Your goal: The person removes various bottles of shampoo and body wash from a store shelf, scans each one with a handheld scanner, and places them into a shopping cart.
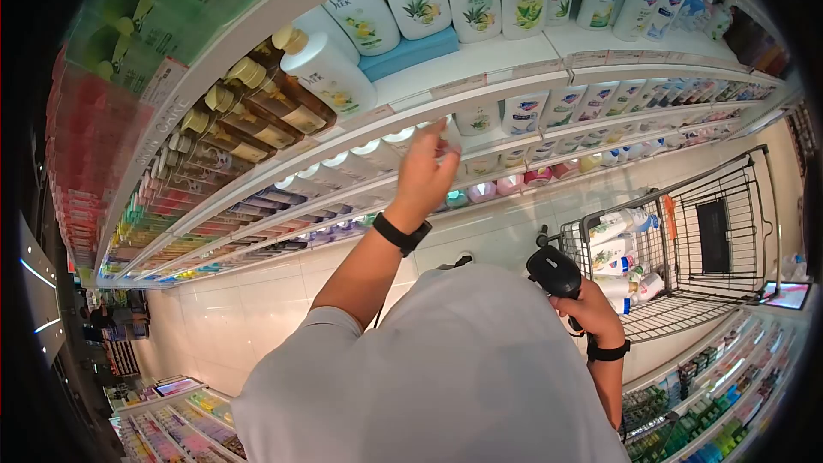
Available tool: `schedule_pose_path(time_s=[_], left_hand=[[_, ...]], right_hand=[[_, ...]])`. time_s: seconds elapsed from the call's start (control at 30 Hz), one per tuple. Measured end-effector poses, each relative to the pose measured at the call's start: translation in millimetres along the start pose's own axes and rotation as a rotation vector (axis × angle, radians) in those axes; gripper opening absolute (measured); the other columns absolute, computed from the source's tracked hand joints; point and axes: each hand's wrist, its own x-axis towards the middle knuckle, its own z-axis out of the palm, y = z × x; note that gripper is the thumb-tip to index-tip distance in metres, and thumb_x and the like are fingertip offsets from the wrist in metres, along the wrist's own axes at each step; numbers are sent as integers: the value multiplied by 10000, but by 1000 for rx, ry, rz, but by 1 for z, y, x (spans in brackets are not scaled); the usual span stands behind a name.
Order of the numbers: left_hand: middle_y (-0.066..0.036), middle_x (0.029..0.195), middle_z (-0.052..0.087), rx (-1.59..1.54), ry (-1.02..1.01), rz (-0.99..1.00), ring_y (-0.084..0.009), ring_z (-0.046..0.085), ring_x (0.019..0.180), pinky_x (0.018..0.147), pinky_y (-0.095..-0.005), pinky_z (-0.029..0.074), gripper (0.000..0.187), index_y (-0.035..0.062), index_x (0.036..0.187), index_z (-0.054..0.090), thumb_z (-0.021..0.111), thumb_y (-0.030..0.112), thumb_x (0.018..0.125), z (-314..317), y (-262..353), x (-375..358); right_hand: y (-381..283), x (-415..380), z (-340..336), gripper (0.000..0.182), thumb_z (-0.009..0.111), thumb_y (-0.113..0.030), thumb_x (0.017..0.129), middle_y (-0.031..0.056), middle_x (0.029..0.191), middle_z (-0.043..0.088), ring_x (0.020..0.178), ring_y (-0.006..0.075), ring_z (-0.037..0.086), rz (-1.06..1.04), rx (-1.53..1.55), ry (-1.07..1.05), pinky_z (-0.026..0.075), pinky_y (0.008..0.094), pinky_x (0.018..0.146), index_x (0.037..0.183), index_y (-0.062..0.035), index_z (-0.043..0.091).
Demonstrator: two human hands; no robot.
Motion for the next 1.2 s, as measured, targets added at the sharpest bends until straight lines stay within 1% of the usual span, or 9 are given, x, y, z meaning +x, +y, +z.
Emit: schedule_pose_path(time_s=[0.1,0.17,0.3,0.37,0.53,0.7,0.77,1.1,1.2], left_hand=[[-212,1261,543,183,450,186,-261,618,930,779,-346,530,582,-39,1388,461,675,184,895,-88,5,25],[-232,1322,519,342,538,167,-268,615,921,806,-357,530,637,-59,1393,447,688,255,894,-132,11,42],[-259,1370,500,462,491,51,-325,629,991,852,-396,531,724,-74,1398,433,700,358,880,-167,15,73],[-289,1389,488,761,529,224,-388,636,1054,897,-440,524,800,-77,1399,431,700,451,860,-171,3,89],[-223,1208,610,681,374,-2,-425,634,1055,862,-492,533,737,-47,1203,541,747,530,795,-171,11,104],[-206,1185,614,708,386,-27,-415,639,1032,849,-494,531,704,-17,1176,542,748,534,791,-166,10,101],[-198,1197,609,701,400,-42,-406,639,1033,848,-491,530,707,-14,1196,532,753,519,788,-166,9,98],[-133,1152,619,707,464,184,-354,643,975,827,-461,529,748,30,1240,581,798,518,717,-157,13,80],[-173,1125,595,625,466,312,-361,607,1015,870,-437,505,710,29,1248,577,827,428,717,-155,4,80]], right_hand=[[-4,20,20,268,727,-86,821,-10,815,644,722,75,570,-40,-103,-3,469,257,647,1073,-30,653],[-11,29,36,310,738,-102,824,-15,838,648,725,70,565,-56,-115,-11,467,251,653,1117,-37,658],[-27,39,58,421,748,-134,817,-3,912,671,774,75,577,1,-157,-37,479,253,703,1214,-52,636],[-28,42,68,481,755,-145,805,13,963,685,837,91,592,-53,-161,-9,491,259,758,1259,-60,621],[-37,35,81,480,754,-169,809,26,973,684,854,97,590,-45,-191,17,493,262,783,1251,-40,617],[-37,31,91,446,752,-181,810,28,923,678,804,106,588,-42,-219,82,489,265,757,1209,-27,625],[-40,29,97,319,728,-100,818,-16,815,618,704,76,545,-85,-218,105,449,247,626,1109,-17,629],[-40,36,108,321,727,-91,830,-25,837,608,708,72,537,-89,-194,75,447,239,626,1128,-23,629],[-37,34,108,338,732,-90,831,-24,872,616,723,70,540,-100,-170,55,457,238,637,1145,-23,627]])
